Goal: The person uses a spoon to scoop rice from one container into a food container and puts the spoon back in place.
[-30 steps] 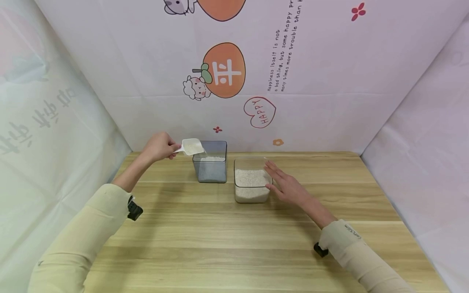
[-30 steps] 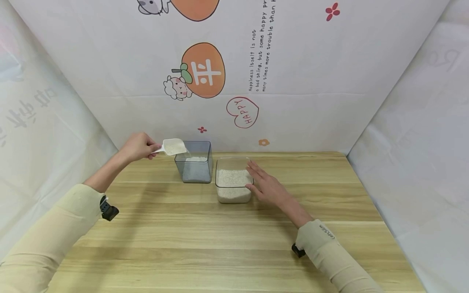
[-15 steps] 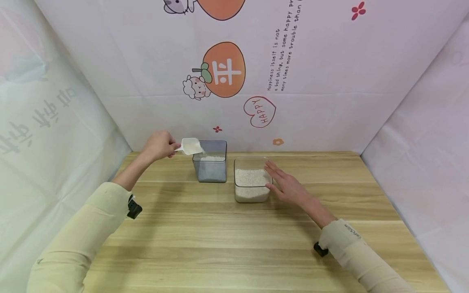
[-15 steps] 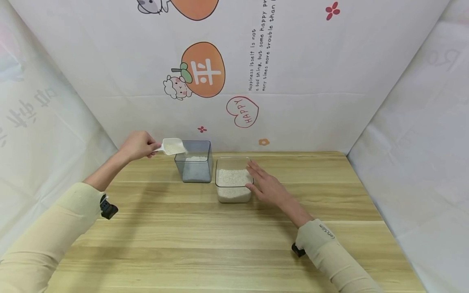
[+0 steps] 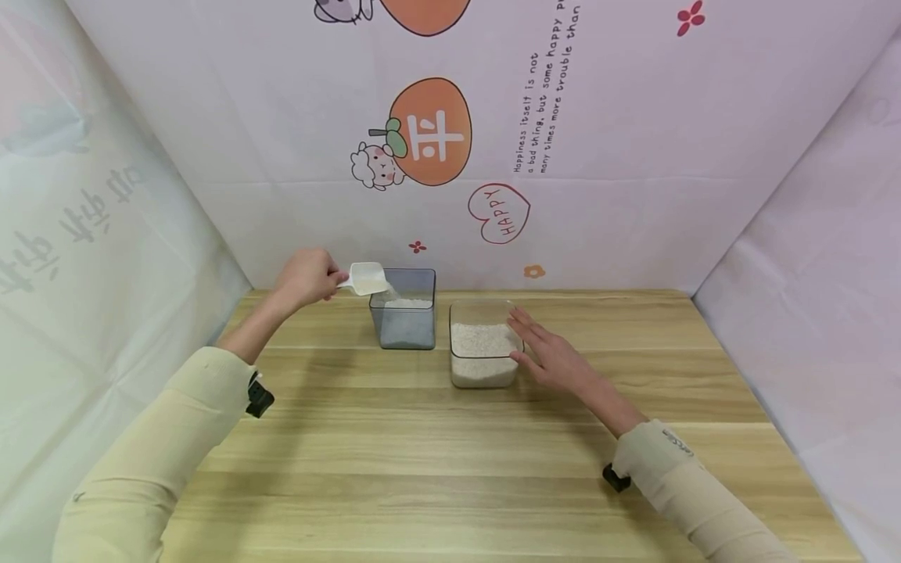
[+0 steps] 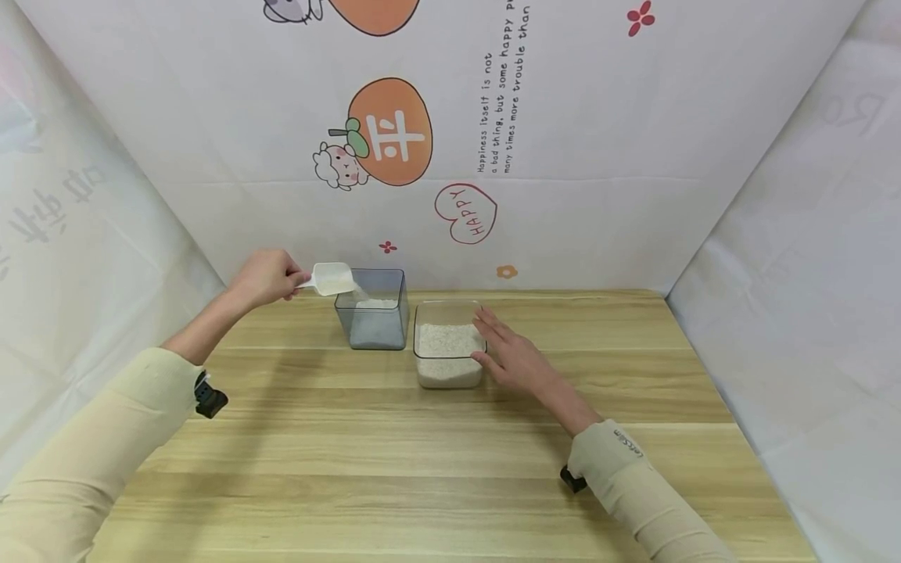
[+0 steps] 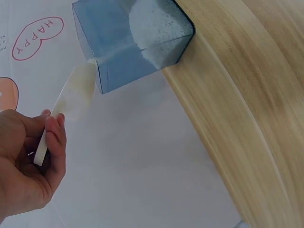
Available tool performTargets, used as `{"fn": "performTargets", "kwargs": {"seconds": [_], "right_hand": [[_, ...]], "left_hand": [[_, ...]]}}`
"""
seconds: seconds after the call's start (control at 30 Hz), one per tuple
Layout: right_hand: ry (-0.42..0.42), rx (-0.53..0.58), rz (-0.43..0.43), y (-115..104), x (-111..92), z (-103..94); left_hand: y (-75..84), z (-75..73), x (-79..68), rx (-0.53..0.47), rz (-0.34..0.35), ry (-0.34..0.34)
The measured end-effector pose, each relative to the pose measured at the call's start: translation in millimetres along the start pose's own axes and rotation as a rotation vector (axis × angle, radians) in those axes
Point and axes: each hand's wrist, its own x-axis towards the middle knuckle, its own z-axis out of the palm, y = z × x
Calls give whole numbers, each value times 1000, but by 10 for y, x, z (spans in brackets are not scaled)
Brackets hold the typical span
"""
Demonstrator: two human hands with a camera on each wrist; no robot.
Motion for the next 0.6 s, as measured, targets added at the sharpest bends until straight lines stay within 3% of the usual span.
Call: {"fn": "performTargets", "kwargs": {"seconds": [0.6], "right_hand": [[-2, 5, -4, -14, 3, -30]], "left_hand": [[112, 67, -5, 174, 73, 66]]}}
